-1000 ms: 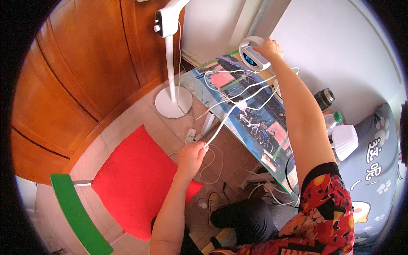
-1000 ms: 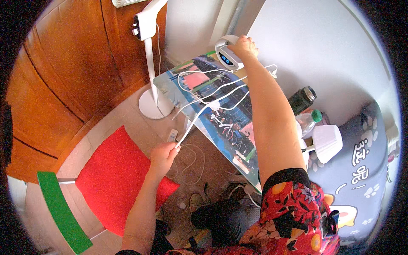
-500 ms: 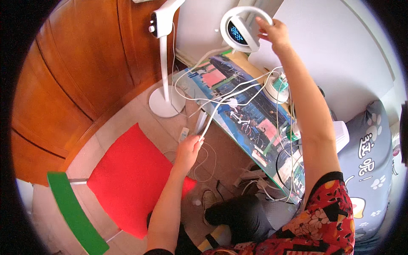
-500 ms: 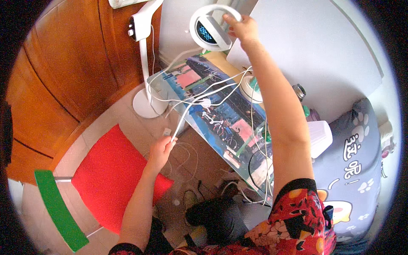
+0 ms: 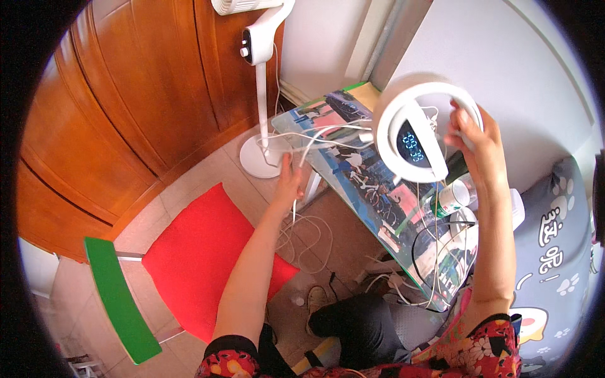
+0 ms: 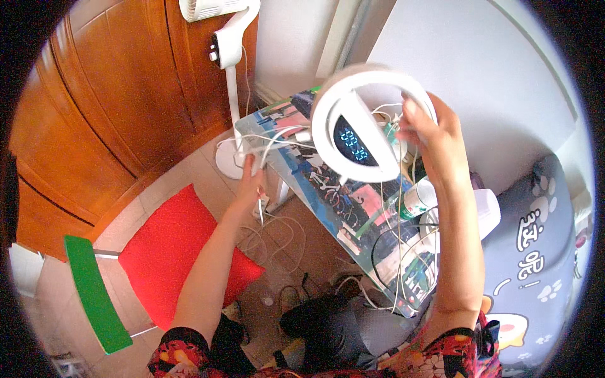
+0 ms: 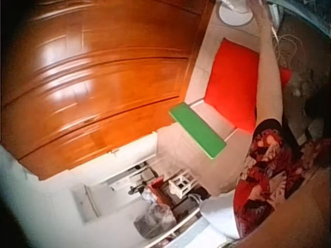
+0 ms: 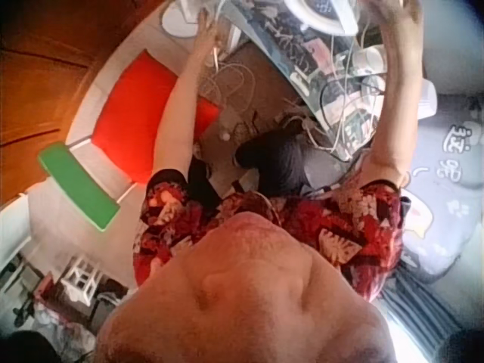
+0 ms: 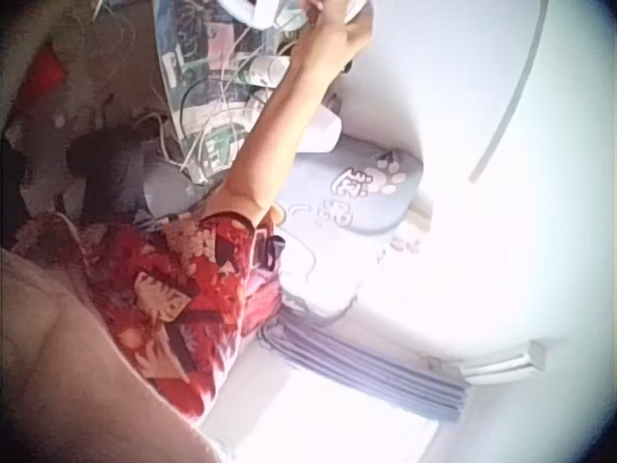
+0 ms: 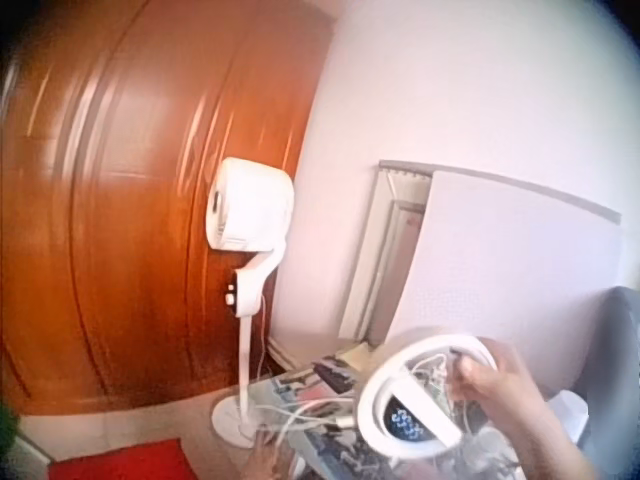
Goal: The person organizes various items on a desk and bed, including a white lamp, multiple charging cables, and boxes of medicine, by hand.
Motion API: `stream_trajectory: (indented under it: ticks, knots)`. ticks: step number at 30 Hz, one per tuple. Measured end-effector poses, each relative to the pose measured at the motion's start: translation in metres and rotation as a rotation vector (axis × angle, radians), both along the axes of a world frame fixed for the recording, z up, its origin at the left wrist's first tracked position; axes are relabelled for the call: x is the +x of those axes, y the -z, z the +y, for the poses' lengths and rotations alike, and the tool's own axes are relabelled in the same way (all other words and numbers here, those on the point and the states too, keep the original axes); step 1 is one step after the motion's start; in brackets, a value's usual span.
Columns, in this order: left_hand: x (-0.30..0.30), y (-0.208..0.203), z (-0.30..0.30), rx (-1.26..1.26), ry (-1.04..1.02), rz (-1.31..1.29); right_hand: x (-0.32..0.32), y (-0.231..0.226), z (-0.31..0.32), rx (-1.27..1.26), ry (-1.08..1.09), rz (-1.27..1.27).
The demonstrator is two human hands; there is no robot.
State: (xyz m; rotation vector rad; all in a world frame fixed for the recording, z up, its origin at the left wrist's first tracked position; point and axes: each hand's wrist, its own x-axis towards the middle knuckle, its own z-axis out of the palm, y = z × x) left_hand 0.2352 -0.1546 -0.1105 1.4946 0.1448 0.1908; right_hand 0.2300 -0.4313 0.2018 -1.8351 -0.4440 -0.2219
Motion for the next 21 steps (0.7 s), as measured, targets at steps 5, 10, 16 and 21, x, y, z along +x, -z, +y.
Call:
stream_trajectory:
  ticks: [5,10,16,21]
  knots:
    - [0.086,0.033,0.08,0.342,-0.237,-0.283,-0.017,0.022,-0.02,-0.033,-0.134,0.053]
    - [0.108,-0.033,0.071,0.373,-0.195,-0.235,-0.027,0.042,-0.036,-0.157,-0.076,0.105]
    - [0.186,-0.022,0.127,0.48,-0.086,-0.201,-0.026,0.05,-0.042,-0.202,-0.094,0.177]
    - [0.217,-0.053,0.125,1.201,-0.035,-0.063,-0.021,0.058,-0.049,-0.343,-0.074,0.072]
